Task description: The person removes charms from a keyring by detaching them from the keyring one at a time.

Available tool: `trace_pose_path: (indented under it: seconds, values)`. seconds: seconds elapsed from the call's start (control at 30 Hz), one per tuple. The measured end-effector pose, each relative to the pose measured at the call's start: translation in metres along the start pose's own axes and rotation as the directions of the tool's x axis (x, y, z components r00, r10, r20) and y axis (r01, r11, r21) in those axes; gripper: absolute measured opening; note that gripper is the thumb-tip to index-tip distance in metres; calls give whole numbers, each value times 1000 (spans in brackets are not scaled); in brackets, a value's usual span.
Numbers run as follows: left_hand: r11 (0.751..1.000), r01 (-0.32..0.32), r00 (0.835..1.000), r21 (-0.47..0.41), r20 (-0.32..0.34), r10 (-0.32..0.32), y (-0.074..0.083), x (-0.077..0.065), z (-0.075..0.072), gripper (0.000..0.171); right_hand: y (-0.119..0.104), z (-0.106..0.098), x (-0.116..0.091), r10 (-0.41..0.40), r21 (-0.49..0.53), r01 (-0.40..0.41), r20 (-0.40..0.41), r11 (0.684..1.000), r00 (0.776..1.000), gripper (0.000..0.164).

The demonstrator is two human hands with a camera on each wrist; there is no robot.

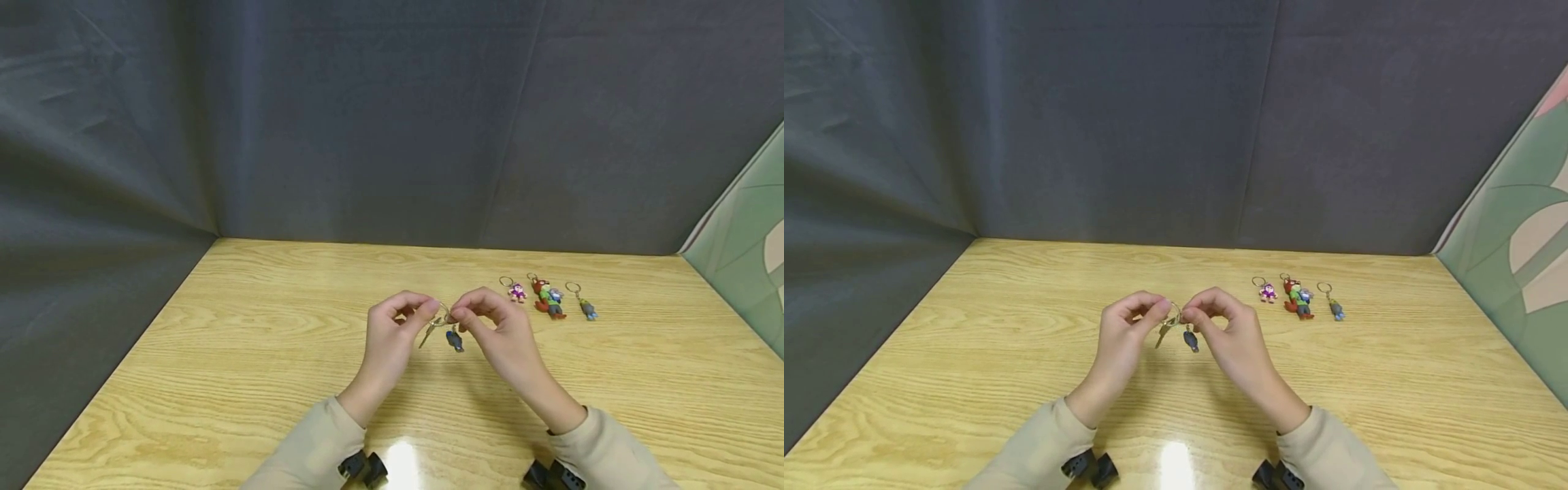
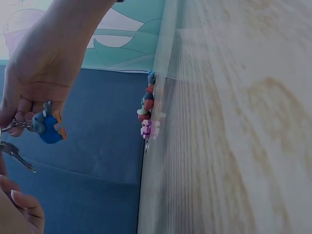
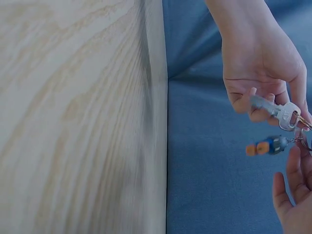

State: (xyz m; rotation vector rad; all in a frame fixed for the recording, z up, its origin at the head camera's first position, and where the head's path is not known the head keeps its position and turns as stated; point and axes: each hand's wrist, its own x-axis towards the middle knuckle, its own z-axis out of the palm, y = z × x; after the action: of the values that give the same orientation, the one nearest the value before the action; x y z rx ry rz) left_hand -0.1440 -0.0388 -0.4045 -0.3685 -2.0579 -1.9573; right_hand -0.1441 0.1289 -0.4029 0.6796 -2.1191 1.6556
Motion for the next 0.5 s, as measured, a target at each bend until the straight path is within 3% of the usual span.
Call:
trace_pose_path:
  seconds: [0.13,0.37,0.5]
  values:
    - [1000,3,999,-5,34,-3,0,0,-1,16,0,0,0,22,-6,-22,-6,1000,1000,9]
    - [999,10,976,51,218,-21,-1,-2,-3,19,-1,-4,2,45,-82,-49,-48,995,998,8]
    - [997,-2,978,77,210,-15,-2,-3,-2,18,0,-5,2,28,-105,-32,-32,994,999,5]
